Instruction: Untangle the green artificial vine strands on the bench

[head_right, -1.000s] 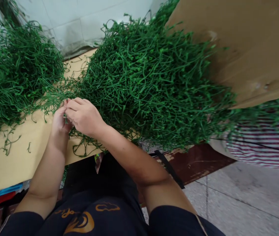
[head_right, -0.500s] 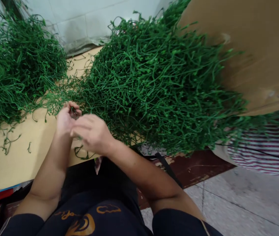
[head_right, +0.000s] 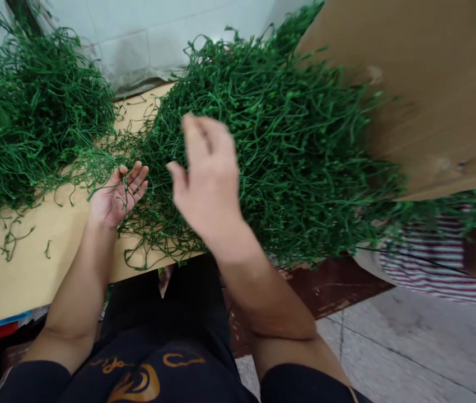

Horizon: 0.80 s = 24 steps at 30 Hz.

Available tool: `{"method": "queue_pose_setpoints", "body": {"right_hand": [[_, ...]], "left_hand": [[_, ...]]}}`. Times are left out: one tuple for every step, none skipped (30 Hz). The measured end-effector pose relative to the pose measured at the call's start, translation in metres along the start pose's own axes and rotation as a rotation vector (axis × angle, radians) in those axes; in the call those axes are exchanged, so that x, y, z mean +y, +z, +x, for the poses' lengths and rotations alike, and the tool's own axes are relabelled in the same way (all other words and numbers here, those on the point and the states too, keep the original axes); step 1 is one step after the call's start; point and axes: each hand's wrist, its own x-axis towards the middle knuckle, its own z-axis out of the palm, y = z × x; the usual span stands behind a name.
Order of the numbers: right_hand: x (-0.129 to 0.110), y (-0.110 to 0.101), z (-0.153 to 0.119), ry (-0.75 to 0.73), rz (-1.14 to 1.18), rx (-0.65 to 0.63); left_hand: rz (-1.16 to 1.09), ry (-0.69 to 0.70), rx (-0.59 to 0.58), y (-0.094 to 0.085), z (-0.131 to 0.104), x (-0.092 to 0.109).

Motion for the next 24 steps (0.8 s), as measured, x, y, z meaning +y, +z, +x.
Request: {"method": "queue_pose_setpoints", "body": {"right_hand": [[-0.009,0.008,-0.003,-0.042,0.013,-0.046],[-0.020,0.016,-0.005,-0.087,0.033,-0.103],[-0.030,0.025,-0.007,-0.118,0.052,-0.159],[-0.038,0.032,-0.009,-0.137,0.068,-0.207],[-0.045,0.038,-0.009,-0.141,0.081,-0.242],[-0.049,0.043,-0.009,-0.134,0.091,-0.260],[-0.051,0.046,-0.008,-0.126,0.102,-0.264],[-0.051,0.047,-0.008,-0.126,0.119,-0.259],[-0.049,0.048,-0.008,-0.135,0.141,-0.248],[-0.047,0.048,-0.008,-0.151,0.168,-0.234],[-0.045,0.047,-0.008,-0.167,0.197,-0.217],[-0.043,0.046,-0.009,-0.169,0.226,-0.199],[-0.041,0.045,-0.010,-0.152,0.253,-0.179],[-0.039,0.045,-0.011,-0.118,0.278,-0.161],[-0.037,0.044,-0.011,-0.070,0.303,-0.150],[-0.035,0.044,-0.011,-0.019,0.330,-0.150],[-0.034,0.044,-0.011,0.029,0.356,-0.163],[-0.032,0.044,-0.011,0.072,0.375,-0.183],[-0.030,0.045,-0.011,0.109,0.383,-0.205],[-0.029,0.046,-0.011,0.141,0.382,-0.228],[-0.028,0.047,-0.011,0.164,0.376,-0.252],[-0.028,0.049,-0.011,0.175,0.374,-0.279],[-0.028,0.051,-0.011,0.174,0.379,-0.309],[-0.028,0.052,-0.010,0.164,0.389,-0.338]], "left_hand": [[0.001,-0.007,0.003,0.000,0.001,-0.001],[0.000,-0.009,0.018,-0.001,0.001,-0.002],[-0.004,-0.006,0.041,-0.002,0.002,-0.003],[-0.010,0.005,0.066,-0.003,0.002,-0.004],[-0.018,0.020,0.087,-0.003,0.003,-0.004],[-0.024,0.035,0.099,-0.003,0.003,-0.004],[-0.027,0.048,0.106,-0.003,0.003,-0.004],[-0.024,0.056,0.111,-0.002,0.003,-0.004],[-0.016,0.059,0.115,-0.001,0.002,-0.003],[-0.008,0.058,0.119,0.000,0.002,-0.002],[0.000,0.051,0.120,0.001,0.001,-0.002],[0.003,0.048,0.117,0.002,0.000,-0.001],[0.004,0.047,0.111,0.003,0.000,-0.001],[0.003,0.049,0.100,0.004,-0.001,-0.001],[0.004,0.055,0.084,0.004,-0.001,-0.002],[0.007,0.063,0.065,0.004,-0.002,-0.002],[0.013,0.076,0.043,0.003,-0.002,-0.003],[0.019,0.088,0.020,0.003,-0.002,-0.003],[0.025,0.097,-0.002,0.002,-0.003,-0.004],[0.031,0.104,-0.019,0.002,-0.003,-0.004],[0.034,0.109,-0.033,0.001,-0.003,-0.005],[0.032,0.111,-0.051,0.001,-0.003,-0.005],[0.029,0.110,-0.070,0.000,-0.003,-0.005],[0.023,0.105,-0.087,0.000,-0.003,-0.005]]}}
